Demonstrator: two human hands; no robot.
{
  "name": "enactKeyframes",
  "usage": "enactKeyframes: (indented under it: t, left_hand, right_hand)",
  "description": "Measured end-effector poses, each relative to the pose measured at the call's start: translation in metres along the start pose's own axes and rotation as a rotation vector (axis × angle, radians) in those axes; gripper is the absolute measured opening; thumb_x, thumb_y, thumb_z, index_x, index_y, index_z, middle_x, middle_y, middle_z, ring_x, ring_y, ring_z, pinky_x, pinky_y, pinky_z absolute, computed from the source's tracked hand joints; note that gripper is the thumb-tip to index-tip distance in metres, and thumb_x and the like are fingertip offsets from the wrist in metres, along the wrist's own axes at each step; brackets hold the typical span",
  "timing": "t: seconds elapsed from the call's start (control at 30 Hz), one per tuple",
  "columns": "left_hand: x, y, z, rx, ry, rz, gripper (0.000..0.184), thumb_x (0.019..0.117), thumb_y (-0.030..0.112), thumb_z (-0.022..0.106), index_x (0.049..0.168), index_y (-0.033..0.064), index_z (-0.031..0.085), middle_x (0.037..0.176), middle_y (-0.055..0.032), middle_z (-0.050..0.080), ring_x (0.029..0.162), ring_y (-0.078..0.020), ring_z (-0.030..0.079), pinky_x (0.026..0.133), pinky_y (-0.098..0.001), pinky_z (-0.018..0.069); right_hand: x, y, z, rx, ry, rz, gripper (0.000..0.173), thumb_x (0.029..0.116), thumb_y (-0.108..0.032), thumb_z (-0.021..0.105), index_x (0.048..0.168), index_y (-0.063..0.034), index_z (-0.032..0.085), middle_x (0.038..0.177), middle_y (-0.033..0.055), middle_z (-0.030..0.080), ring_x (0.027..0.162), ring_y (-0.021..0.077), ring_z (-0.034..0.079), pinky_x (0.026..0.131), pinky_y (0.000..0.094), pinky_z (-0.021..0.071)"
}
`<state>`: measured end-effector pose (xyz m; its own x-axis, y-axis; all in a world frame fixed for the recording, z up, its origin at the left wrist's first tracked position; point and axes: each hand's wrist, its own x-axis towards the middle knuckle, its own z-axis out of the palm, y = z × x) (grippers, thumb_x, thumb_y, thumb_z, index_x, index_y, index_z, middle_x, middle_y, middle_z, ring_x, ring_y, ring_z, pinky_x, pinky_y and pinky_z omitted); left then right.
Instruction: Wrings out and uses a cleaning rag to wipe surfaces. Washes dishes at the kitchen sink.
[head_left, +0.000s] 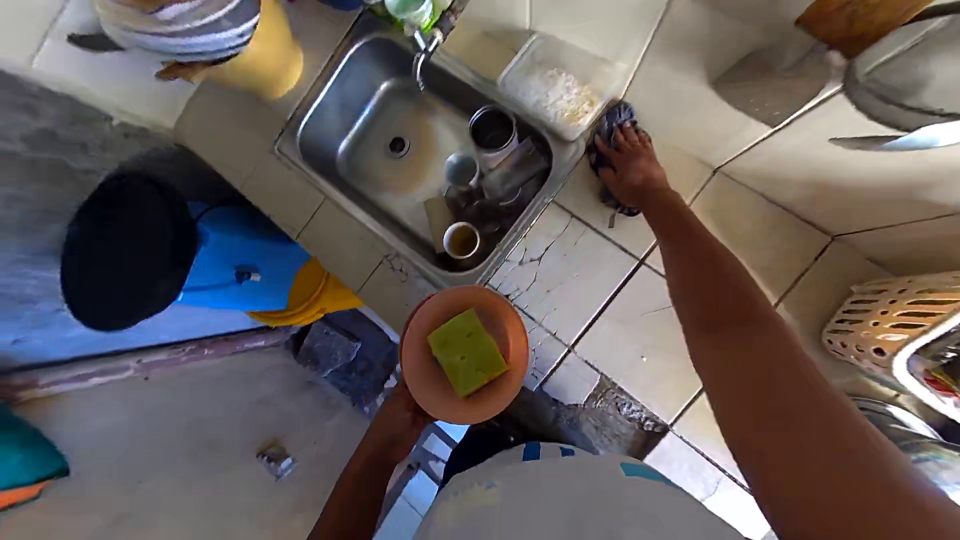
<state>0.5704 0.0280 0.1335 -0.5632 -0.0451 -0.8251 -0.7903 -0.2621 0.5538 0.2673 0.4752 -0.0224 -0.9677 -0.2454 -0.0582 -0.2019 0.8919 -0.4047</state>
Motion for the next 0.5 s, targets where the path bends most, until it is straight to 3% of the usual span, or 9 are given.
enactKeyframes:
  t: [0.17, 0.23, 0.33, 0.43, 0.5]
  left_hand:
    - [-0.040, -0.035, -0.043, -0.166, 0.057, 0.036, 0.032, 0.1117, 0.014, 0.021, 0.123, 0.0106, 0.051, 0.096, -0.0052, 0.073, 0.084, -0.0158, 0.074, 0.071, -0.0329, 0.0632]
    - [-0.051, -0.047, -0.057, -0.235, 0.045, 0.050, 0.035, 0.1104, 0.013, 0.019, 0.117, 0.0105, 0.054, 0.095, -0.0058, 0.074, 0.082, -0.0163, 0.074, 0.070, -0.0335, 0.0637]
    - [-0.066, -0.060, -0.072, -0.291, 0.049, 0.087, 0.038, 0.1090, 0.012, 0.019, 0.113, 0.0105, 0.057, 0.096, -0.0060, 0.075, 0.084, -0.0157, 0.074, 0.072, -0.0332, 0.0637]
    - [-0.082, -0.069, -0.081, -0.334, 0.019, 0.170, 0.036, 0.1070, 0.014, 0.027, 0.110, 0.0113, 0.063, 0.100, -0.0072, 0.076, 0.089, -0.0159, 0.074, 0.077, -0.0341, 0.0632]
    - [-0.095, -0.070, -0.086, -0.345, -0.009, 0.222, 0.032, 0.1060, 0.018, 0.038, 0.109, 0.0127, 0.069, 0.102, -0.0081, 0.076, 0.092, -0.0171, 0.074, 0.079, -0.0352, 0.0633]
  right_hand:
    - [-0.072, -0.066, 0.037, -0.029, -0.062, -0.106, 0.059, 0.1045, -0.037, 0.040, 0.157, -0.0114, 0.043, 0.165, 0.0238, 0.031, 0.156, 0.0439, 0.019, 0.126, 0.0629, 0.0107]
    - [-0.105, -0.118, 0.068, -0.017, -0.086, -0.157, 0.061, 0.1035, -0.037, 0.044, 0.158, -0.0107, 0.041, 0.166, 0.0255, 0.029, 0.157, 0.0451, 0.017, 0.127, 0.0623, 0.0105]
    - [-0.155, -0.231, 0.115, 0.075, -0.176, -0.195, 0.067, 0.1002, -0.035, 0.053, 0.160, -0.0112, 0.037, 0.168, 0.0249, 0.021, 0.157, 0.0447, 0.012, 0.128, 0.0613, 0.0074]
    - [-0.190, -0.338, 0.154, 0.303, -0.147, -0.274, 0.056, 0.1008, -0.025, 0.059, 0.152, -0.0055, 0.050, 0.163, 0.0269, 0.033, 0.153, 0.0441, 0.027, 0.127, 0.0578, 0.0194]
    - [-0.198, -0.379, 0.165, 0.552, -0.188, -0.367, 0.045, 0.1002, -0.021, 0.062, 0.140, 0.0001, 0.060, 0.151, 0.0260, 0.051, 0.144, 0.0390, 0.045, 0.122, 0.0503, 0.0329]
